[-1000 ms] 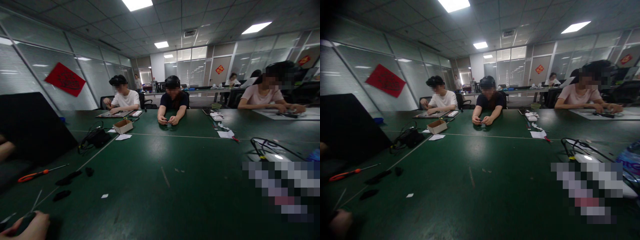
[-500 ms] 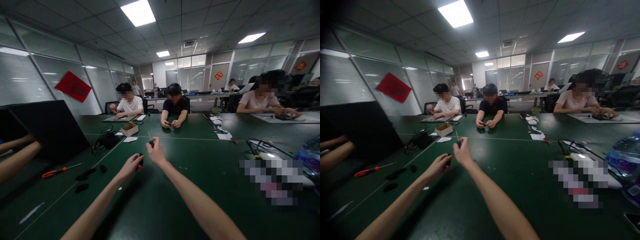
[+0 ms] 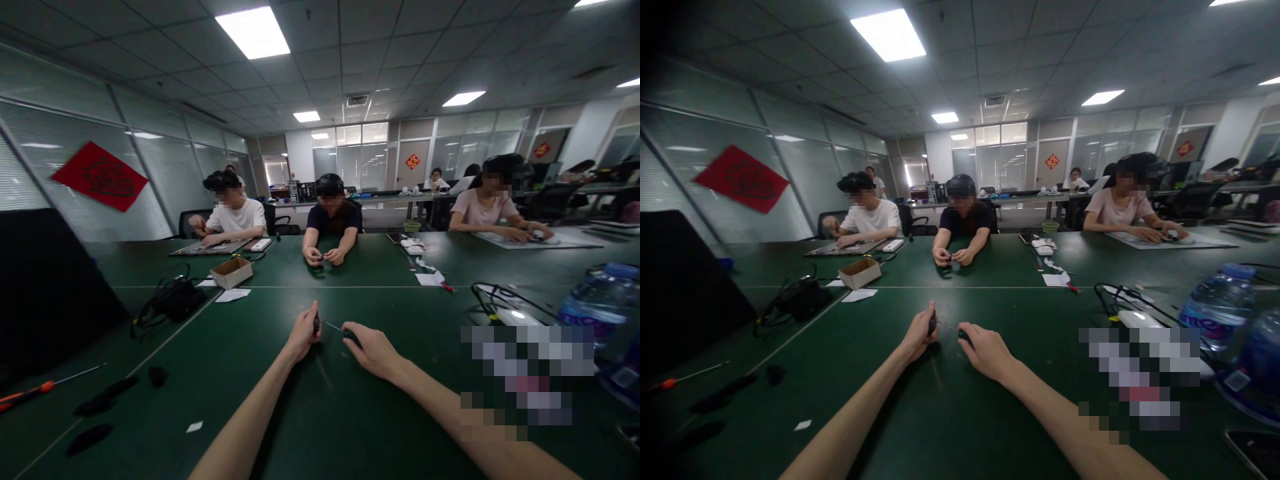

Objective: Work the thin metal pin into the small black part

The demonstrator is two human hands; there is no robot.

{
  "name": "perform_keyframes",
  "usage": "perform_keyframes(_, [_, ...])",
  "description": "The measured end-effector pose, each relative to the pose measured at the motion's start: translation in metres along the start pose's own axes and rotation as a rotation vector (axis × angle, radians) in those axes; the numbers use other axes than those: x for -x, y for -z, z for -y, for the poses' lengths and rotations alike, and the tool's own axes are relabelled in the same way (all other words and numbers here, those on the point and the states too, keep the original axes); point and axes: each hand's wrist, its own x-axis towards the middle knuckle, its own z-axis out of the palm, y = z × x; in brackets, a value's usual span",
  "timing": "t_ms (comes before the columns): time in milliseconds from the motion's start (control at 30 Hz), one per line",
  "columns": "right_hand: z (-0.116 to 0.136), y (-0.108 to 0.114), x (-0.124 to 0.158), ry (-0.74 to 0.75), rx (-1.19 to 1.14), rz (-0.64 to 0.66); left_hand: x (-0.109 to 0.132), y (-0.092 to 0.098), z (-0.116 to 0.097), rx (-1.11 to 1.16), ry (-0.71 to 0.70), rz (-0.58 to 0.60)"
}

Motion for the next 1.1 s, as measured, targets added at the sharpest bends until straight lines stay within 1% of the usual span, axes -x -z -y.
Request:
perform_keyframes(67, [0.0008, -0.0019, -0.0007, 0.029, 0.003, 0.016, 0.001, 0.0022, 0.0001, -0.016, -0.004, 0.009])
perform_keyframes(200, [0.0013, -0.0028, -0.0006, 0.032, -0.001, 0.033, 0.003, 0.0045, -0.0018, -0.021, -0.002, 0.106])
perform_keyframes(267, [0.0008, -0.0029, -0.0005, 0.034, 0.002, 0.045, 0.0029, 0.005, -0.0013, -0.017, 0.002, 0.133])
perform_keyframes(467, [-0.0018, -0.0055, -0.0004, 0.051, 0.036, 0.064, 0.0002, 0.007, 0.0042, -0.03, 0.0, 0.126])
perform_keyframes(733, [-0.0022, -0.0063, -0.0006, 0.066, 0.036, 0.068, 0.0002, 0.0052, 0.002, -0.043, 0.013, 0.087])
perform_keyframes(867, [-0.0019, -0.006, -0.0001, 0.064, 0.045, 0.075, -0.0004, 0.0045, 0.0041, -0.133, -0.008, 0.059])
perform_keyframes(1100, [-0.0013, -0.0066, 0.0021, 0.087, 0.124, 0.071, 0.0058, 0.0051, 0.0002, -0.31, -0.093, 0.105])
